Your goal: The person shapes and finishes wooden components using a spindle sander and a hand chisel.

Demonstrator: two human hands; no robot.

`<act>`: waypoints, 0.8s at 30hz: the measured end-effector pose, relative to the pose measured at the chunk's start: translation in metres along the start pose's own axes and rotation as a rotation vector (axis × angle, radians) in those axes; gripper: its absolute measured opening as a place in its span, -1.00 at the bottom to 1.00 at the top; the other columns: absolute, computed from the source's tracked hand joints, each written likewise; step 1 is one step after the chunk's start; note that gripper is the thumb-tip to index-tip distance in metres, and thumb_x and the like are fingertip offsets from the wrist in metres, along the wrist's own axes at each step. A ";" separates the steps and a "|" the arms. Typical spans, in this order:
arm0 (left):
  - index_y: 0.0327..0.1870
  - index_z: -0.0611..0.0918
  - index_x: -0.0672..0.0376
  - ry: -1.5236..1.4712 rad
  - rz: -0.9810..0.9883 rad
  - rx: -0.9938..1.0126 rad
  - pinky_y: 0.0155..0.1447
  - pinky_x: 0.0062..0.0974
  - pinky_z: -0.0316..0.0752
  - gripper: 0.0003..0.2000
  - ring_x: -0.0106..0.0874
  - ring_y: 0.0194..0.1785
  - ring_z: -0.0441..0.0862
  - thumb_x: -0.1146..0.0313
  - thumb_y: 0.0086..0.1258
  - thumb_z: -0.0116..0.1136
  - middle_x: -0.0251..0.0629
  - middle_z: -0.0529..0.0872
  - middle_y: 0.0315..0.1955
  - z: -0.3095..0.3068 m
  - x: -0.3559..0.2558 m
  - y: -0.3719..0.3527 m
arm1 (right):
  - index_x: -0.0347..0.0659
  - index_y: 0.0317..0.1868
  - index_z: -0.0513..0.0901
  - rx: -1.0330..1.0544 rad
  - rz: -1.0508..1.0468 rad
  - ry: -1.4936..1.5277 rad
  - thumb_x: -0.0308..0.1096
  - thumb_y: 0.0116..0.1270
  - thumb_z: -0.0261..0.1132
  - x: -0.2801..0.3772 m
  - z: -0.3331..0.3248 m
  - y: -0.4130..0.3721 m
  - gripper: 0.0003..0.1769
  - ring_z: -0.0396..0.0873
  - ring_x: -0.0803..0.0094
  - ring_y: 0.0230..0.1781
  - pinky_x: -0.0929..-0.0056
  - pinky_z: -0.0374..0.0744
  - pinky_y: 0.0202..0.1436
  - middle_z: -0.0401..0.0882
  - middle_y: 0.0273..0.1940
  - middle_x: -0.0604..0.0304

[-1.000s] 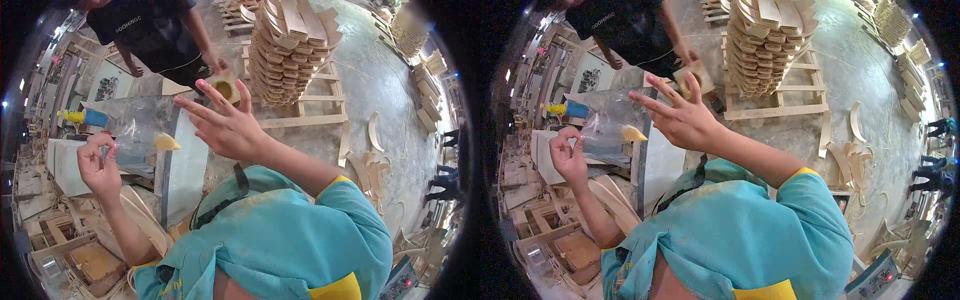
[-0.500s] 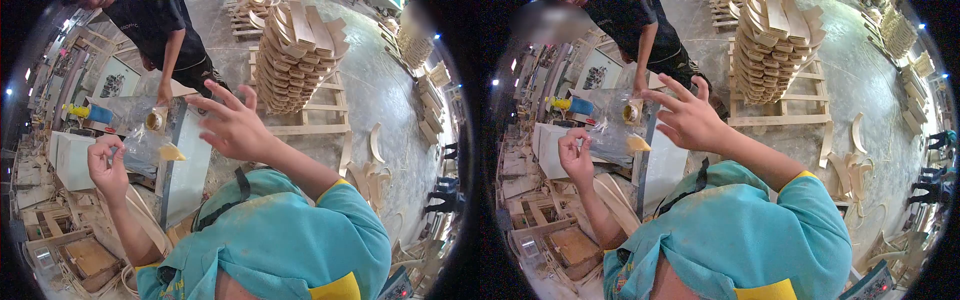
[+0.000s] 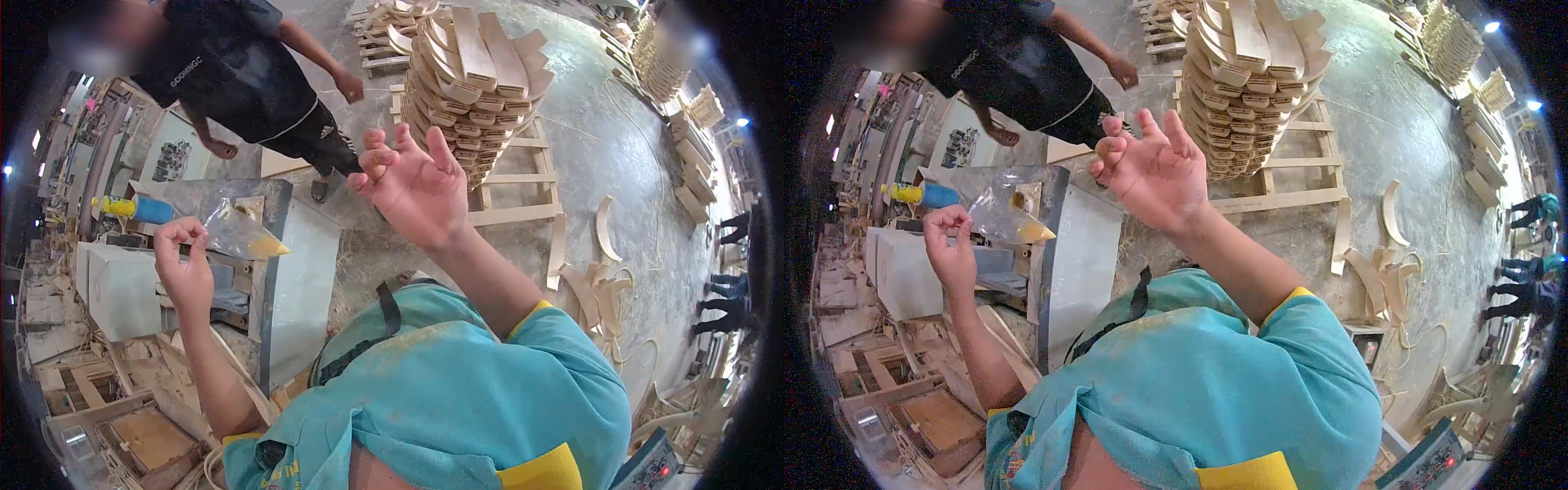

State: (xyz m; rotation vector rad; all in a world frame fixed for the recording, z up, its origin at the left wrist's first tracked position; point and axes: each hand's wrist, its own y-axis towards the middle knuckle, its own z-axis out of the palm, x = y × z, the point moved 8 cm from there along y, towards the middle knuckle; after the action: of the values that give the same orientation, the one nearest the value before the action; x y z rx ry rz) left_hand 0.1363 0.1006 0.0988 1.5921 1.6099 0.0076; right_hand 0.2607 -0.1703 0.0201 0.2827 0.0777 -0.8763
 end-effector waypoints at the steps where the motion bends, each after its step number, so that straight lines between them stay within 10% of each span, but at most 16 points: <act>1: -0.19 0.37 0.19 -0.014 -0.028 0.004 0.11 -0.47 0.44 -0.73 -0.46 -0.17 0.49 0.75 0.30 0.18 -0.25 0.60 -0.24 0.005 0.003 0.005 | 0.02 -0.02 0.55 -0.009 0.003 0.035 0.04 0.52 0.13 0.003 -0.001 0.001 -0.69 0.46 0.27 -0.03 0.10 0.37 0.19 0.45 0.02 0.09; 13: -0.15 0.47 0.25 0.122 -0.053 0.092 0.04 -0.47 0.47 -0.81 -0.42 -0.19 0.51 0.60 0.31 0.24 -0.30 0.54 -0.32 0.044 0.064 0.123 | -0.06 -0.05 0.54 -0.211 -0.181 -0.052 0.03 0.46 0.18 0.098 -0.046 0.024 -0.66 0.54 0.22 0.00 0.08 0.38 0.18 0.56 0.05 0.14; 16: 0.24 0.51 0.21 0.276 -0.081 0.066 0.20 -0.28 0.49 -0.63 -0.25 0.16 0.60 0.51 0.43 0.18 -0.12 0.65 0.08 0.038 0.136 0.147 | -0.02 -0.06 0.53 -0.334 -0.223 -0.260 0.02 0.46 0.18 0.131 -0.064 0.008 -0.69 0.55 0.18 -0.04 0.07 0.41 0.11 0.57 -0.02 0.17; 24: -0.21 0.29 0.18 0.528 0.057 0.147 -0.11 -0.42 0.35 -0.77 -0.35 -0.30 0.30 0.74 0.24 -0.08 -0.24 0.26 -0.39 0.017 0.174 0.228 | -0.02 -0.17 0.50 -0.547 -0.599 -0.128 -0.10 0.49 0.20 0.152 -0.069 -0.042 -0.80 0.52 0.20 -0.14 0.18 0.46 -0.02 0.55 -0.17 0.22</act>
State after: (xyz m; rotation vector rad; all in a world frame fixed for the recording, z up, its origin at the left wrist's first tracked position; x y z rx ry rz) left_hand 0.3614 0.2776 0.1175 1.8526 1.9976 0.3759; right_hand 0.3293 -0.2897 -0.0827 -0.3298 0.2878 -1.4209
